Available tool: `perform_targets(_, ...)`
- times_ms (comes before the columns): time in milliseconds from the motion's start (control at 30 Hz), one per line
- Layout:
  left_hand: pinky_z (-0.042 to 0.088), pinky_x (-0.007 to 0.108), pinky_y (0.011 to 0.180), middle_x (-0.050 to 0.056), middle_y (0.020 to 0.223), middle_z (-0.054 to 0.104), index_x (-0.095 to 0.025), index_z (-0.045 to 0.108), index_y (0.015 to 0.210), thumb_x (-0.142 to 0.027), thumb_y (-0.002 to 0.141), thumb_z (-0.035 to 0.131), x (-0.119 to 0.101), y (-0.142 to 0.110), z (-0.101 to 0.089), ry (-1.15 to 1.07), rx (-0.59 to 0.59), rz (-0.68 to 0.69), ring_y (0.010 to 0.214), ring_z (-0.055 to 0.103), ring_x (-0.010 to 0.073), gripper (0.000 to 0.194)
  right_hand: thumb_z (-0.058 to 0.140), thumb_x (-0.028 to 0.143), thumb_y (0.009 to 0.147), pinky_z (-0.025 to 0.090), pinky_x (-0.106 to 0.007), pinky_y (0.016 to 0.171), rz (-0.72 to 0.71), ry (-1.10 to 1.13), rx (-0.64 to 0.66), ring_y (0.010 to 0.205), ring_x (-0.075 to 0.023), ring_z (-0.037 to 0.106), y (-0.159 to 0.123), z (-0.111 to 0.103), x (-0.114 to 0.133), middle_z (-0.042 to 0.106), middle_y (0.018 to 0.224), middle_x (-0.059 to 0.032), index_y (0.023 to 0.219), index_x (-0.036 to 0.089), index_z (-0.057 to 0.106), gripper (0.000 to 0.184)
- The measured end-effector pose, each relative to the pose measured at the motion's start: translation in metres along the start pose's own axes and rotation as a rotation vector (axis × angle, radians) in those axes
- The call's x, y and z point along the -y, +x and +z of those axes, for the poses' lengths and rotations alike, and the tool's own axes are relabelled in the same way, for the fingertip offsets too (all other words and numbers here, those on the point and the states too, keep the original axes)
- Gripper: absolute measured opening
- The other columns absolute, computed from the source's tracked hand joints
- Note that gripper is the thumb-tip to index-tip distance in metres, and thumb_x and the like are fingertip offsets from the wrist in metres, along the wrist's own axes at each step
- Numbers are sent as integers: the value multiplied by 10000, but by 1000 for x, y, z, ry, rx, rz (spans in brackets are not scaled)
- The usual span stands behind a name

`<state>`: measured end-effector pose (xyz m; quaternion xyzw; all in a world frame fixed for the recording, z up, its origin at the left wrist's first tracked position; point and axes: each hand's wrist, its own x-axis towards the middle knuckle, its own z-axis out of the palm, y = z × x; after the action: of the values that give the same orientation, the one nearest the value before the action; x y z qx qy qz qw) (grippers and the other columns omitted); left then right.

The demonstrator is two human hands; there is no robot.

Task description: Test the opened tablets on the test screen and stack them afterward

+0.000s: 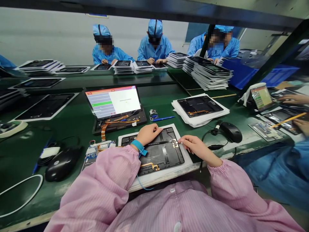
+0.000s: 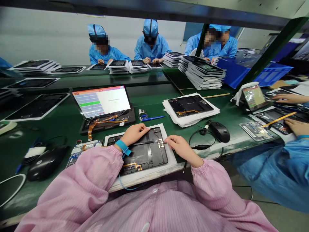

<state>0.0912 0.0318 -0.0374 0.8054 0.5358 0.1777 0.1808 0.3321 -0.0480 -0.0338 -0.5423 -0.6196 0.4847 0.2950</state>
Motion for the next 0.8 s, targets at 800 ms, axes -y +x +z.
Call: perform_targets(800, 306, 251, 566, 4, 701, 612, -196, 548, 715, -600, 831, 369, 2, 1, 1, -33, 6, -10, 654, 539, 156, 457, 645, 298, 790, 550, -231, 630, 263, 574, 81, 710, -130, 637, 8, 0, -1, 668, 825, -93, 949, 112, 637, 244)
